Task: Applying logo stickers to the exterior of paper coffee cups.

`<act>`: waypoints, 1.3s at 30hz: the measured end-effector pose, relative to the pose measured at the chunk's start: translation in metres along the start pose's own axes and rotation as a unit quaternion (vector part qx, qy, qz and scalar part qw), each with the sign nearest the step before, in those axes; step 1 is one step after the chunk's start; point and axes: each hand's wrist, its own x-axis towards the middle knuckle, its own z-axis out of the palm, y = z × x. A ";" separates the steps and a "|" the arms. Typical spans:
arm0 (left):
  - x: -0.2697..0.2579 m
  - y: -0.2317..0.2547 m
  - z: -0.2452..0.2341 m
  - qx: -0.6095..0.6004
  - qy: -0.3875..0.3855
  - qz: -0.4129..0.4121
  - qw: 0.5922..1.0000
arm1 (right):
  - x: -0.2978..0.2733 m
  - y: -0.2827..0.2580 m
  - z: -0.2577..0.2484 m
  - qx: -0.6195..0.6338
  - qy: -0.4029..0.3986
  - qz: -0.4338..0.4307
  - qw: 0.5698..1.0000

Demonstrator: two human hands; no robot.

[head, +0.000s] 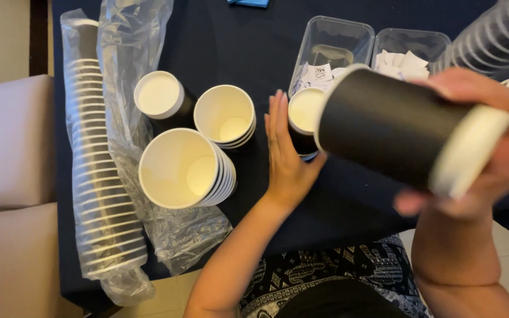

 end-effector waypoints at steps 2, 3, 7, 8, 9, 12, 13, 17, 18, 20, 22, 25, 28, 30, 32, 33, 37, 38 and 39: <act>-0.013 -0.003 0.007 0.023 0.080 0.170 0.982 | -0.019 -0.003 -0.006 -0.004 0.044 -0.013 0.999; -0.020 -0.007 0.009 0.021 0.078 0.170 0.982 | -0.026 -0.007 -0.008 -0.006 0.044 -0.012 0.999; -0.046 -0.017 0.015 -0.094 0.010 0.303 0.948 | -0.051 -0.003 -0.040 0.182 -0.061 0.134 0.972; -0.053 -0.018 0.016 -0.150 -0.088 0.246 0.954 | -0.058 0.002 -0.054 0.265 -0.152 0.228 0.924; -0.051 -0.007 0.018 -0.152 -0.089 0.246 0.953 | -0.066 -0.009 -0.031 0.263 -0.152 0.229 0.925; -0.044 0.016 0.018 -0.173 -0.015 0.162 0.971 | -0.080 -0.033 0.022 0.179 0.187 0.277 0.925; -0.038 0.018 0.018 -0.284 -0.030 0.154 0.946 | -0.078 -0.034 0.027 0.236 0.233 0.325 0.886; -0.022 0.048 -0.011 -0.346 -0.158 0.026 0.925 | -0.085 -0.043 0.041 0.304 0.268 0.417 0.814; -0.024 0.045 -0.009 -0.346 -0.157 0.026 0.925 | -0.085 -0.043 0.046 0.305 0.268 0.417 0.814; -0.027 0.038 -0.005 -0.401 -0.193 0.046 0.894 | -0.086 -0.045 0.055 0.244 0.251 0.496 0.795; -0.033 0.035 -0.003 -0.386 -0.160 0.047 0.907 | -0.085 -0.042 0.053 0.207 0.230 0.511 0.802; -0.038 0.036 -0.001 -0.336 -0.139 -0.012 0.931 | -0.086 -0.029 0.030 0.143 0.220 0.507 0.821; -0.033 0.046 -0.003 -0.311 -0.163 -0.108 0.930 | -0.090 -0.029 -0.002 0.081 0.237 0.450 0.857; -0.028 0.049 -0.002 -0.321 -0.175 -0.146 0.919 | -0.090 -0.037 -0.019 0.047 0.244 0.409 0.878; -0.027 0.046 0.002 -0.294 -0.164 -0.157 0.928 | -0.086 -0.050 -0.032 0.012 0.179 0.399 0.899; -0.027 0.044 0.003 -0.295 -0.166 -0.159 0.928 | -0.081 -0.057 -0.032 0.011 0.179 0.401 0.898; -0.026 0.043 0.001 -0.309 -0.205 -0.181 0.911 | -0.034 -0.077 -0.016 -0.021 0.042 0.452 0.891; -0.026 0.043 0.000 -0.270 -0.220 -0.177 0.921 | -0.015 -0.082 -0.008 -0.071 -0.026 0.466 0.882; -0.025 0.045 -0.001 -0.270 -0.220 -0.177 0.920 | -0.015 -0.080 -0.006 -0.071 -0.026 0.466 0.882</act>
